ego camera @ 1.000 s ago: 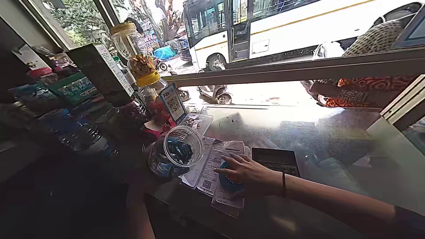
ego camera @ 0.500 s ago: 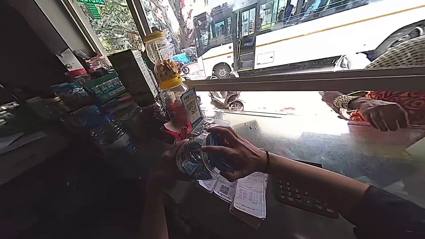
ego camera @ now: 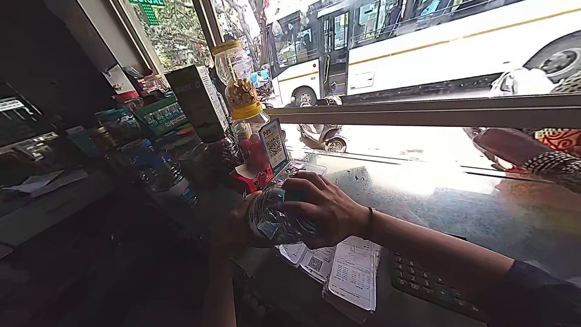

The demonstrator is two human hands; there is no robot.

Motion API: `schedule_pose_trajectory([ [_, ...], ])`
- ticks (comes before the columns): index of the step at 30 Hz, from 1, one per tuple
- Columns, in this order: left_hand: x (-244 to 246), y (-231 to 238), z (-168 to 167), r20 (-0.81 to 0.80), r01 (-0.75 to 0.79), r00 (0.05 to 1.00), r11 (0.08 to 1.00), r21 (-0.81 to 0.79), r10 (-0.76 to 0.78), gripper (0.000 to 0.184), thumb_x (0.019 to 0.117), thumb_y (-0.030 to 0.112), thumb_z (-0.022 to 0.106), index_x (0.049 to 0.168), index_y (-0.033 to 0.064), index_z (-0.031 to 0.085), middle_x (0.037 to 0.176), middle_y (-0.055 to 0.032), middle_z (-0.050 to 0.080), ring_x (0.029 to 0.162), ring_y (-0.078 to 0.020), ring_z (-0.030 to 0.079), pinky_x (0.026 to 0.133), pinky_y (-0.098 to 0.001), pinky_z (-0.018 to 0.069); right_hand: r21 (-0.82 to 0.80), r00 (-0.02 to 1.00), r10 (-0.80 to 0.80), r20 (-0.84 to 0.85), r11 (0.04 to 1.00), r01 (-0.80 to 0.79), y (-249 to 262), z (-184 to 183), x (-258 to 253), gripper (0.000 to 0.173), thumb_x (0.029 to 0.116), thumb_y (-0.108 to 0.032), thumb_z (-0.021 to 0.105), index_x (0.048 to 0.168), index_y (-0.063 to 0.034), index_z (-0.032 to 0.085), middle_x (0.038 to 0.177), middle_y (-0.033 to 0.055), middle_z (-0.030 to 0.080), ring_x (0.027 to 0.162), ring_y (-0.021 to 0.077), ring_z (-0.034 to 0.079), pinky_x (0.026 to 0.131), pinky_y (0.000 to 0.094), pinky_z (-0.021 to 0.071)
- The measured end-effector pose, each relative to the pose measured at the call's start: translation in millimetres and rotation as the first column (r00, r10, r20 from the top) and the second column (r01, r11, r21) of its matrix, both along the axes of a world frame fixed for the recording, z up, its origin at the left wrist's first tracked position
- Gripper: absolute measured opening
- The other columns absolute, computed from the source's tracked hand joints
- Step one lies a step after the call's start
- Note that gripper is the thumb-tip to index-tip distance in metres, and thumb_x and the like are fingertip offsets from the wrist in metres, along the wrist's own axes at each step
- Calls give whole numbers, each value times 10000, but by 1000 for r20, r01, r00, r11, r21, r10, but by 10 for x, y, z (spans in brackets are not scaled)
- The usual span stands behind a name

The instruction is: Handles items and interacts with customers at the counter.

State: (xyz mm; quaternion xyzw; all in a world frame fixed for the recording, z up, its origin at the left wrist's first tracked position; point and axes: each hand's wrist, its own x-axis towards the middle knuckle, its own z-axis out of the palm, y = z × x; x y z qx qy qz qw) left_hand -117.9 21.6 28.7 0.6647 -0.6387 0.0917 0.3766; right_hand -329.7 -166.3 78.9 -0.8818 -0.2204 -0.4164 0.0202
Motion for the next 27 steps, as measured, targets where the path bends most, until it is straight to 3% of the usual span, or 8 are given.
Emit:
schedule_pose_trajectory([
  [5, -628, -134, -134, -18, -485, 874, 872, -65, 485, 1260, 470, 611, 903, 1463, -47, 491, 1401, -294, 564, 1287, -496, 539, 1091, -679, 353, 593, 909, -104, -403, 727, 346, -236, 161, 137, 498, 984, -441, 460, 1341, -111, 572, 1216, 131, 579, 1016, 257, 596, 803, 480, 486],
  [7, -792, -212, -165, 36, -566, 820, 819, -93, 571, 1237, 470, 607, 902, 1457, -28, 510, 1441, -256, 552, 1313, -477, 534, 1111, -677, 330, 580, 777, -70, -625, 625, 523, -328, 323, 101, 522, 1080, -488, 341, 1372, -92, 515, 1206, 215, 580, 1035, 351, 603, 834, 569, 455],
  [9, -777, -210, -143, 73, -536, 837, 840, -83, 542, 1235, 461, 600, 908, 1450, -29, 519, 1445, -240, 557, 1311, -464, 543, 1110, -667, 340, 462, 674, -80, -734, 668, 583, -383, 403, -33, 636, 1069, -560, 307, 1450, -71, 446, 1242, 264, 596, 1103, 415, 615, 886, 629, 445],
  [13, -353, -18, -55, -50, -325, 944, 945, 24, 326, 1261, 468, 580, 929, 1493, 8, 468, 1346, -253, 610, 1240, -413, 594, 1043, -596, 462, 128, 863, -172, -475, 957, 262, -439, 232, -257, 983, 899, -564, 647, 1633, -75, 214, 1479, 175, 472, 1039, 282, 663, 776, 479, 573],
  [16, -101, 87, -79, -39, -110, 993, 994, -6, 110, 1270, 453, 575, 920, 1468, -43, 472, 1353, -231, 616, 1256, -311, 607, 1055, -487, 491, -214, 976, -112, -184, 974, 71, -446, 190, -173, 1097, 694, -704, 747, 1569, -134, 411, 1572, 239, 413, 1351, 386, 517, 1055, 534, 455],
  [18, -70, 96, -43, 27, -50, 998, 999, 5, 50, 1266, 441, 591, 916, 1446, -58, 499, 1369, -231, 612, 1276, -324, 597, 1069, -482, 482, -361, 988, 68, -136, 926, -114, -367, 268, -99, 880, 726, -691, 723, 1487, -295, 522, 1526, 238, 480, 1364, 437, 505, 1081, 600, 418],
  [21, -51, 103, -97, 73, -19, 997, 999, -41, 21, 1255, 456, 648, 884, 1430, -55, 522, 1373, -205, 620, 1280, -298, 600, 1080, -443, 482, -422, 971, 204, -125, 875, -238, -235, 257, 1, 725, 824, -687, 596, 1462, -348, 531, 1415, 227, 566, 1218, 432, 582, 945, 530, 510],
  [27, -507, 147, -336, -139, -370, 926, 916, -155, 350, 1259, 457, 548, 929, 1483, -24, 475, 1497, -206, 517, 1369, -408, 496, 1144, -611, 339, -181, 999, 32, 3, 983, -31, -337, 148, 130, 814, 805, -709, 454, 1367, -138, 594, 1315, 240, 577, 1048, 363, 605, 584, 379, 497],
])
